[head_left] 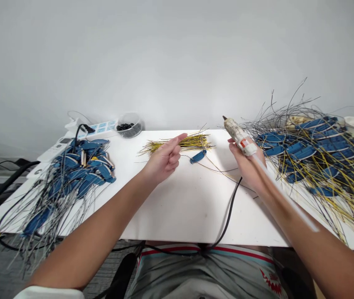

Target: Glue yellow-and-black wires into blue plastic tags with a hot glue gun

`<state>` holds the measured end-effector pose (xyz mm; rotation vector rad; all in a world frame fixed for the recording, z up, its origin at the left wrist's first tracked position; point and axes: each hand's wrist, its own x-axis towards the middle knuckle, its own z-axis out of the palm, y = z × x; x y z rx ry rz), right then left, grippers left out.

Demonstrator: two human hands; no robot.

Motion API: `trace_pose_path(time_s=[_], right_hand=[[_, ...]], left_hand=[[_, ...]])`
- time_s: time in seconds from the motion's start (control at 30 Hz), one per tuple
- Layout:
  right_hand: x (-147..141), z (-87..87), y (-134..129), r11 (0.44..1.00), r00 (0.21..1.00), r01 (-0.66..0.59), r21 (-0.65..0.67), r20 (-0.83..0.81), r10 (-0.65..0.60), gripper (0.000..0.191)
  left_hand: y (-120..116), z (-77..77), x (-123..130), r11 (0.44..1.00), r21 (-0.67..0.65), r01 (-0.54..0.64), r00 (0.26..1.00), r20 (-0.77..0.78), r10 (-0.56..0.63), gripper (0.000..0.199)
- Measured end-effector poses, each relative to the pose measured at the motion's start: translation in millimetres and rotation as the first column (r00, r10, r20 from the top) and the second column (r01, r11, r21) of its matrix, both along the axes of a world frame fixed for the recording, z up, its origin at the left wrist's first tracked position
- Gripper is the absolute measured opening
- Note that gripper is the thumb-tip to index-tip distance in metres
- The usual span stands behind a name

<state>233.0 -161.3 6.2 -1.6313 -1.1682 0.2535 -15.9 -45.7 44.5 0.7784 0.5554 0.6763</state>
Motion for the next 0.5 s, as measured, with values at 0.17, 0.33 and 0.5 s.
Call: trace_pose_path(time_s=[0.17,0.33,0.5], right_hand=[[17.7,-12.7,3.2,0.993,0.966,0.114,-0.031,0.236,-0.104,0.025],[31.1,-18.2,-0.5,0.955,0.832,0.222,-0.196,0.548,-0.081,0.03],[33.0,-19.4,-2.9,0.897,0.779,0.281,-0.342,0.626,-0.005,0.037]], left_hand=[[5.0,3.9,-7.3,0.994,-0.102,-0.041,0.99,0.133,0.055,0.054],[13.6,-1.4,-9.8,0.971,-0.13,-0.203,0.968,0.119,0.219,0.063],[15.2,-6.6,-8.7,0.937,-0.066,-0.342,0.938,0.041,0.345,0.05]])
